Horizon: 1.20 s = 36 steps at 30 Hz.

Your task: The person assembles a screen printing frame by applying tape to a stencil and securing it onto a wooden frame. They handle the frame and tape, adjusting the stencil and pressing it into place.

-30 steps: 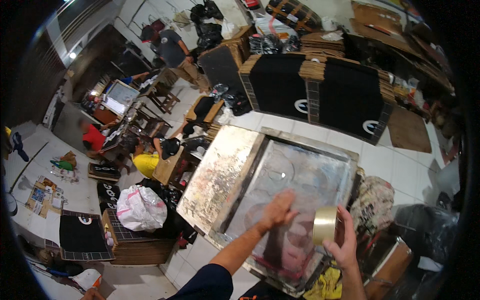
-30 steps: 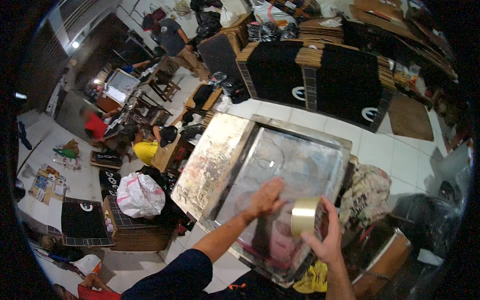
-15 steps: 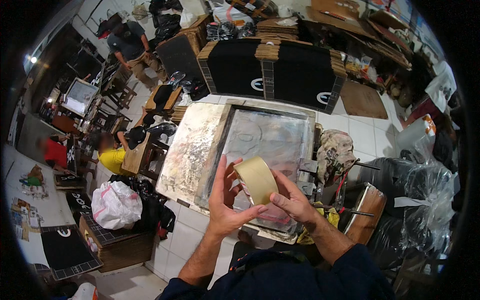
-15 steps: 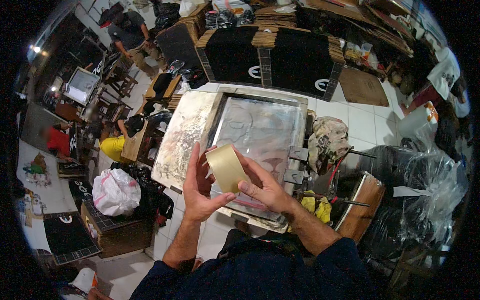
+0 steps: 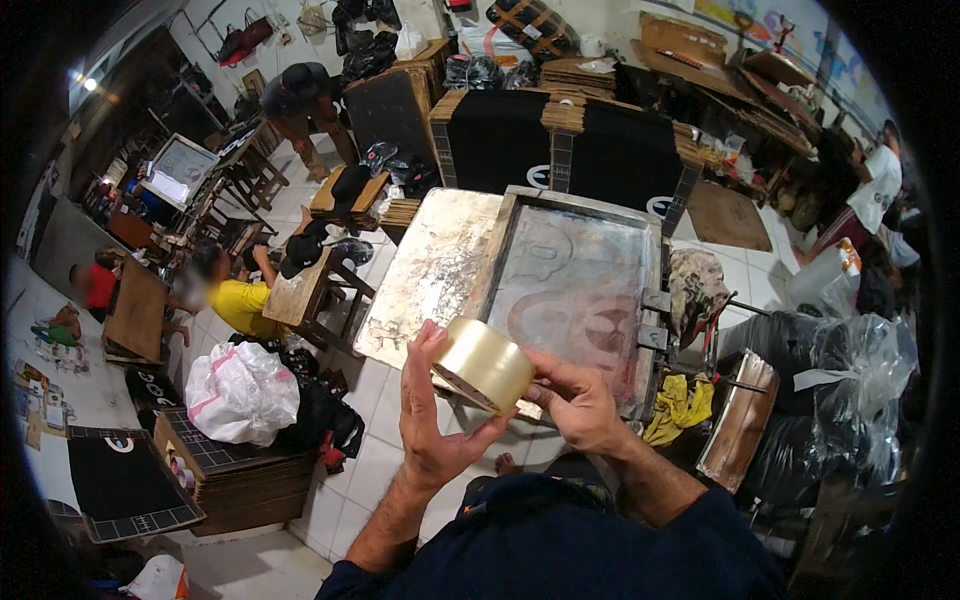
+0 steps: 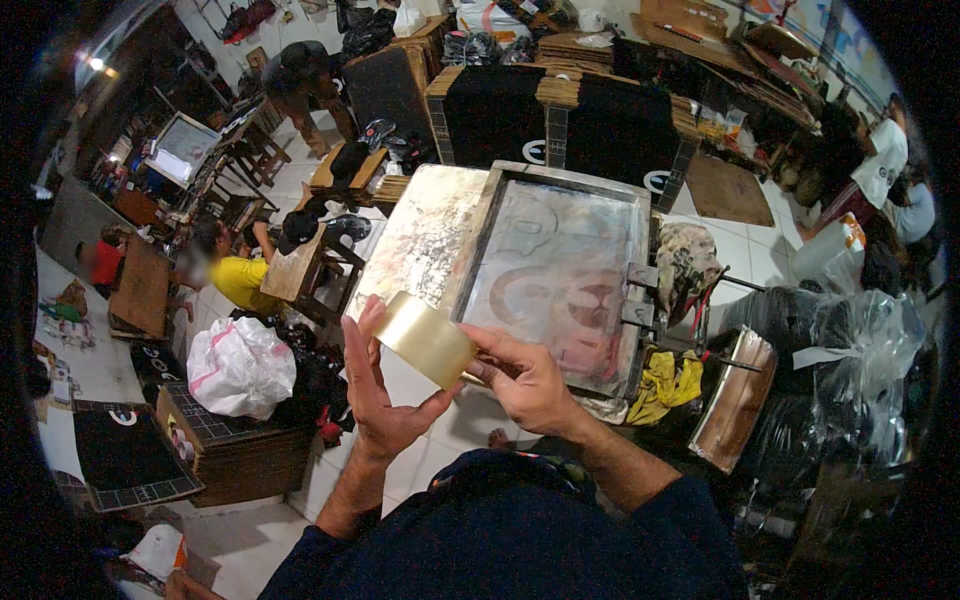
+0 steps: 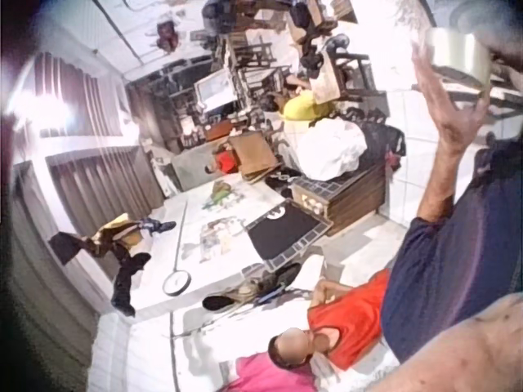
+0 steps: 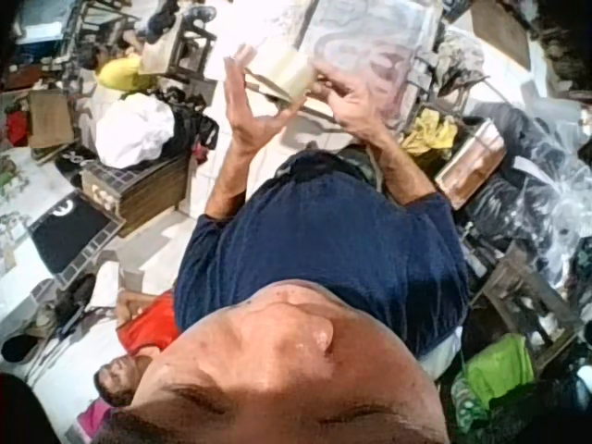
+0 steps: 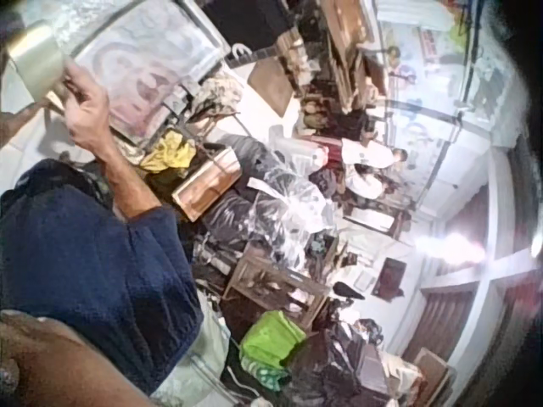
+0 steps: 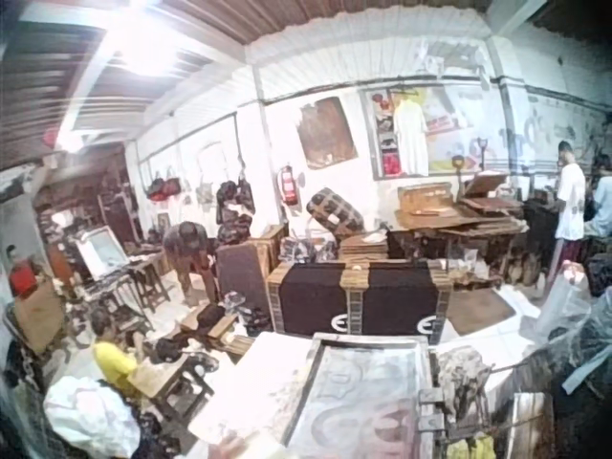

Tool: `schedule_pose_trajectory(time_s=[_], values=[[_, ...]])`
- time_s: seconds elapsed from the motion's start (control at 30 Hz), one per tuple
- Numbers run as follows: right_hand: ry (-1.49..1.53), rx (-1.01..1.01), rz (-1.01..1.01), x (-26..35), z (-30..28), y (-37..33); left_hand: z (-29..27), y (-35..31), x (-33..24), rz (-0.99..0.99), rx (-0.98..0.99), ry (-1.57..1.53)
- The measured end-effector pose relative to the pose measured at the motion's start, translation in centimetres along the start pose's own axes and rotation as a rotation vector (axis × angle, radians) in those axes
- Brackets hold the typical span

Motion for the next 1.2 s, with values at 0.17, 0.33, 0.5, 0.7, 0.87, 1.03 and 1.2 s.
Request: schedule_pose_trajectory(time_s=[0.17,0.33,0.5,0.7,0.87,1.03,1.2], values=[[-0.012,-0.005,0.015,-0.8,2.4,-0.6,-2.7,-1.0,-0.1,0.048,0.031,0.019],[-0.24,-0.082,-0.137,0.7,3.3,-1.3,-2.3,-1.8,1.2,-0.232,0.051,-0.395],[-0.38,-0.161,-0.231,1.8,3.3,-1.8,-1.1,-1.4,1.4,-0.277,0.098,-0.431],[-0.434,-0.252,-0.364,3.3,1.6,-2.4,1.9,-1.2,1.2,-0.525,0.155,-0.693],[-0.457,-0.252,-0.42,5.3,0.7,-2.9,5.4,-1.4,1.1,-0.803,0.162,-1.007],[-0.006,-0.257,-0.144,4.7,-2.6,-1.9,6.7,-0.2,-0.5,-0.594,0.046,-0.865],[0.106,-0.212,-0.089,3.9,-5.7,-0.6,7.4,1.7,-3.1,-0.202,0.017,-0.414]])
Point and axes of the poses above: each hand's wrist, its own y-axis towards the middle knuckle, its own z-axis out of the palm, x = y × z, the point moved 6 cm from there along y, towards the middle knuckle, and after that the axes turned 9 degrees about y, right-handed, at the moved point
